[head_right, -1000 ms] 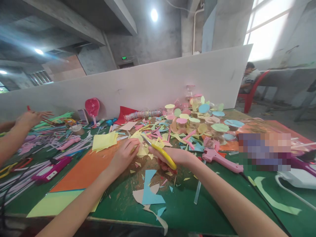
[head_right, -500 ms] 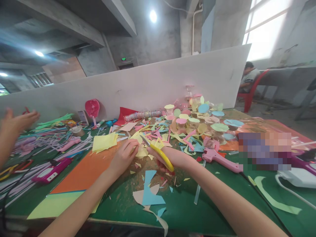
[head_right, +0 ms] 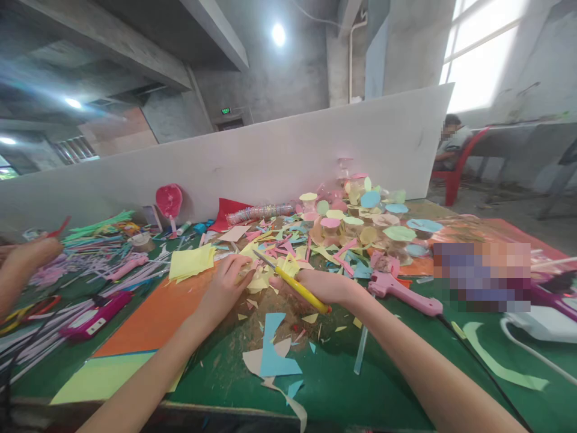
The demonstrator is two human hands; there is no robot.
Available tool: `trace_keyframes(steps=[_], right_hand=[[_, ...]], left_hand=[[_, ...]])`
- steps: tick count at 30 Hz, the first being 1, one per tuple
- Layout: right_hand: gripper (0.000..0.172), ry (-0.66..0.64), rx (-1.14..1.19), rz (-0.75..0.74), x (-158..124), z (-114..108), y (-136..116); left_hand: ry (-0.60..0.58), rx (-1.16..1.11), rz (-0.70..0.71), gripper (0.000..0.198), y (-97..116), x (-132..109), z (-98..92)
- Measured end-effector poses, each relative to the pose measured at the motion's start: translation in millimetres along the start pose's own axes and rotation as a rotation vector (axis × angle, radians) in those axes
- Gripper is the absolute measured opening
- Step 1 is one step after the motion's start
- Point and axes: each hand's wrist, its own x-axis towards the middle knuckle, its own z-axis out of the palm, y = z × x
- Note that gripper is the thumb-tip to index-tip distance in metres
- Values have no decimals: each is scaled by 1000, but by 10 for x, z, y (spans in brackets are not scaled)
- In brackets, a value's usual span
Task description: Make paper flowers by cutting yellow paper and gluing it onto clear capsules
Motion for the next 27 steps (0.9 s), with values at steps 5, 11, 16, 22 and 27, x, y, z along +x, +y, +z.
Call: trace_keyframes(steps=[5,11,16,22,27], right_hand=[[36,-88,-17,11,-38,-33,-17],[50,-140,-7,50,-113,-95,-11],[52,-159,16,115,-169,-147,2],[62,-168,35,104,-167,-121,-51],[65,-159,61,108,-61,-50,1]], left_hand=[[0,14,23,12,-3,4,-13],[25,89,71,10,-19,10,-14],[2,71,84,10,-39,2,-6],[7,75,94,9,-25,11,-22],[18,64,114,9,-3,23,-40]])
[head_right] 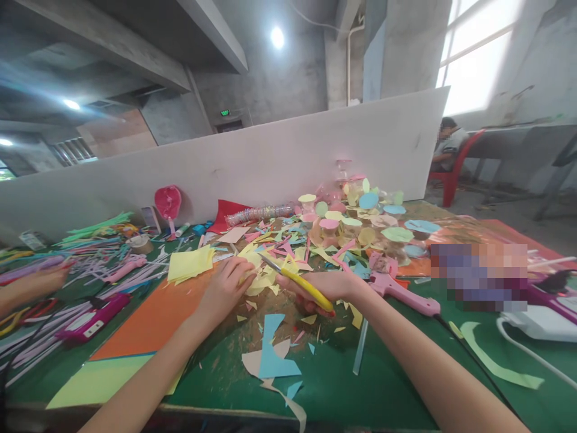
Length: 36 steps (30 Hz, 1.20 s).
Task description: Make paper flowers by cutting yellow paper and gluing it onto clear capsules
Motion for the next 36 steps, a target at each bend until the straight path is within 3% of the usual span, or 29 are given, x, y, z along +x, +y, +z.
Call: trace_keyframes(steps=[13,21,30,36], right_hand=[[59,-13,142,26,78,-4,111],[57,-62,164,23,2,-7,30],[58,0,154,-48,132,58,107],[49,-3,187,-65,183,95,149]], left_hand=[[-26,-83,-26,10,-7,-6,-8],[-44,-86,-39,10,13,-2,-22],[-64,-111,-79,12,10,-12,0],[-46,-100,-62,11,11,-5,-9]])
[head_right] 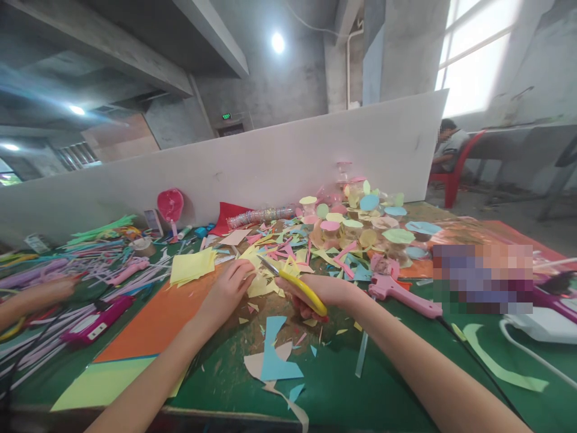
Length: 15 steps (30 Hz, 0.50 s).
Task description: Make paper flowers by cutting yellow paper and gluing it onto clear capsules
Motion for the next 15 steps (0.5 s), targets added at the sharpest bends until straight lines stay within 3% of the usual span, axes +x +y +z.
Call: trace_keyframes(steps=[9,15], right_hand=[[60,18,-21,-26,1,12,-60],[57,-39,-10,12,-27,-17,-128]], left_hand=[[30,-101,-60,9,-28,-9,-14],[46,-92,28,10,-10,16,-71]])
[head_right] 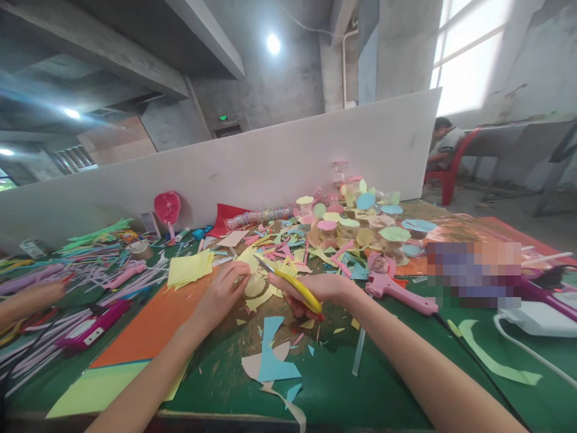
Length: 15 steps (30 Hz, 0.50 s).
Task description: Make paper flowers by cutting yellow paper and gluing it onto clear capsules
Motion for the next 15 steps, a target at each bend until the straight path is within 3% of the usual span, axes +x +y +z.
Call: trace_keyframes(steps=[10,15], right_hand=[[57,4,-4,-5,67,-6,63],[60,67,-50,-5,52,31,50]], left_hand=[[11,75,10,7,-42,-8,20],[16,175,16,15,-38,-2,45]])
